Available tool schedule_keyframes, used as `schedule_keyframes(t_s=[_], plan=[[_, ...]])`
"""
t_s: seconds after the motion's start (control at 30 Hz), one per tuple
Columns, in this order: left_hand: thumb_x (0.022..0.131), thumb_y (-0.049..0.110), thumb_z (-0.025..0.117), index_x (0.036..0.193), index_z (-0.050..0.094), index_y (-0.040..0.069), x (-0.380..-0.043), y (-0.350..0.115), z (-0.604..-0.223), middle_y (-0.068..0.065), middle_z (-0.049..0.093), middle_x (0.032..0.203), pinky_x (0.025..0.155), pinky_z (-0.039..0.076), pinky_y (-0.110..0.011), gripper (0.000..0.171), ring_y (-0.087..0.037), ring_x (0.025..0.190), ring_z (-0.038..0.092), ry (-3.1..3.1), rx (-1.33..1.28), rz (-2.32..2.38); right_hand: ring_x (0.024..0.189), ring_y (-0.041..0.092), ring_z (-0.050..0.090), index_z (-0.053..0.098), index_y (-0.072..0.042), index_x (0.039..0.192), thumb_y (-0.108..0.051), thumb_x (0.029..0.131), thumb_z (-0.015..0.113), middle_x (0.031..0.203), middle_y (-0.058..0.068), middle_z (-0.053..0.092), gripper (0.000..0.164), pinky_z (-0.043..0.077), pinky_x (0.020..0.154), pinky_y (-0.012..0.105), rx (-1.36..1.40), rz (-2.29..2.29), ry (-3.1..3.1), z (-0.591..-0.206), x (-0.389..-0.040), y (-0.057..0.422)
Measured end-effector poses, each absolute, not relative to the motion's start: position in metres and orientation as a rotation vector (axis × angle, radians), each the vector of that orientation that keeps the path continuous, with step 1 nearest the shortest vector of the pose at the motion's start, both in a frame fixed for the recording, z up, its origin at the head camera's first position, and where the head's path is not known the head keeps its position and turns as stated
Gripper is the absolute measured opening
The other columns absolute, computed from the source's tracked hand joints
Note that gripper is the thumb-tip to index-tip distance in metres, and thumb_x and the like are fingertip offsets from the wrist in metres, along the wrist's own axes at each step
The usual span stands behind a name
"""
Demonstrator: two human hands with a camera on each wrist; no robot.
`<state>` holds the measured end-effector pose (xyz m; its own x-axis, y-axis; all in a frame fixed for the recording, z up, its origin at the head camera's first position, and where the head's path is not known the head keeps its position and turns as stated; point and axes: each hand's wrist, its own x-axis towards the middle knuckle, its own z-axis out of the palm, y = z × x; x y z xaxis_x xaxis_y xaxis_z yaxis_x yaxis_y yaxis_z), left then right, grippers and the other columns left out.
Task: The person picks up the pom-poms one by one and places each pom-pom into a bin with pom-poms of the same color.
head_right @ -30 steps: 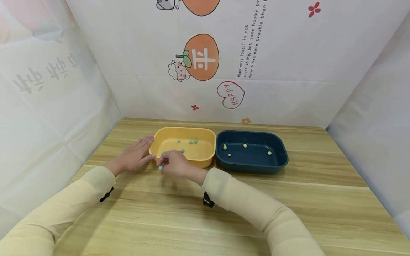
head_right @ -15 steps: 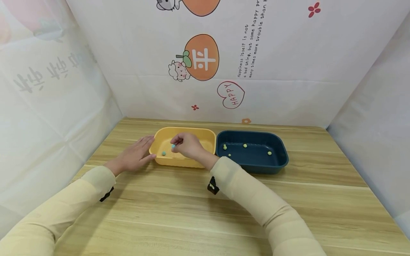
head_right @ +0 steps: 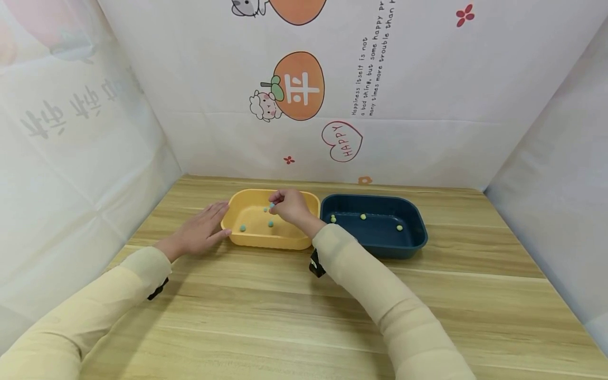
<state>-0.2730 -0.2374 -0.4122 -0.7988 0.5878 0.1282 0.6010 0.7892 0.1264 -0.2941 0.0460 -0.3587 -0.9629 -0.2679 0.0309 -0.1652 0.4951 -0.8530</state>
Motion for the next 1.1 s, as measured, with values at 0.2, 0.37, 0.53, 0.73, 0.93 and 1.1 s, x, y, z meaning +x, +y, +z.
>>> schedule_keyframes(t_s=[0.2, 0.37, 0.53, 0.73, 0.93, 1.1], plan=[[0.103, 0.047, 0.04, 0.151, 0.016, -0.009, -0.272, -0.237, -0.412, -0.026, 0.02, 0.155, 0.117, 0.009, -0.046, 0.077, -0.035, 0.145, 0.015, -2.898, -0.962, -0.25, 0.091, 0.022, 0.055, 0.066, 0.001, 0.112, -0.004, 0.088, 0.071, 0.099, 0.008, 0.061, 0.025, 0.05, 0.078, 0.028, -0.303, -1.449, 2.652, -0.365, -0.303, 0.046], [0.103, 0.046, 0.04, 0.151, 0.016, -0.009, -0.273, -0.237, -0.413, -0.025, 0.02, 0.156, 0.117, 0.009, -0.045, 0.077, -0.034, 0.145, 0.015, -2.899, -0.953, -0.247, 0.088, 0.022, 0.055, 0.066, 0.001, 0.108, -0.003, 0.087, 0.072, 0.098, 0.008, 0.061, 0.022, 0.05, 0.075, 0.028, -0.292, -1.426, 2.676, -0.369, -0.308, 0.046], [0.103, 0.046, 0.04, 0.151, 0.017, -0.009, -0.272, -0.237, -0.412, -0.025, 0.02, 0.156, 0.118, 0.01, -0.045, 0.076, -0.034, 0.145, 0.015, -2.902, -0.952, -0.248, 0.087, 0.022, 0.054, 0.067, 0.0, 0.103, -0.002, 0.086, 0.072, 0.097, 0.008, 0.06, 0.018, 0.05, 0.075, 0.028, -0.258, -1.382, 2.704, -0.375, -0.311, 0.045], [0.103, 0.045, 0.04, 0.151, 0.017, -0.009, -0.271, -0.237, -0.412, -0.025, 0.02, 0.156, 0.118, 0.009, -0.045, 0.076, -0.033, 0.145, 0.015, -2.898, -0.956, -0.237, 0.084, 0.02, 0.054, 0.067, -0.001, 0.1, -0.001, 0.086, 0.072, 0.095, 0.008, 0.06, 0.015, 0.05, 0.072, 0.026, -0.218, -1.368, 2.716, -0.384, -0.313, 0.045], [0.103, 0.046, 0.04, 0.151, 0.017, -0.009, -0.272, -0.238, -0.413, -0.025, 0.021, 0.156, 0.118, 0.01, -0.045, 0.076, -0.034, 0.145, 0.016, -2.89, -0.957, -0.237, 0.082, 0.019, 0.055, 0.067, 0.0, 0.098, 0.001, 0.085, 0.072, 0.093, 0.008, 0.061, 0.014, 0.05, 0.07, 0.026, -0.235, -1.363, 2.727, -0.388, -0.313, 0.045], [0.103, 0.047, 0.039, 0.151, 0.017, -0.009, -0.273, -0.238, -0.414, -0.025, 0.021, 0.155, 0.117, 0.01, -0.045, 0.077, -0.034, 0.145, 0.016, -2.884, -0.964, -0.232, 0.08, 0.019, 0.055, 0.068, 0.001, 0.097, 0.001, 0.084, 0.072, 0.091, 0.009, 0.062, 0.014, 0.049, 0.069, 0.026, -0.263, -1.354, 2.732, -0.388, -0.311, 0.046]])
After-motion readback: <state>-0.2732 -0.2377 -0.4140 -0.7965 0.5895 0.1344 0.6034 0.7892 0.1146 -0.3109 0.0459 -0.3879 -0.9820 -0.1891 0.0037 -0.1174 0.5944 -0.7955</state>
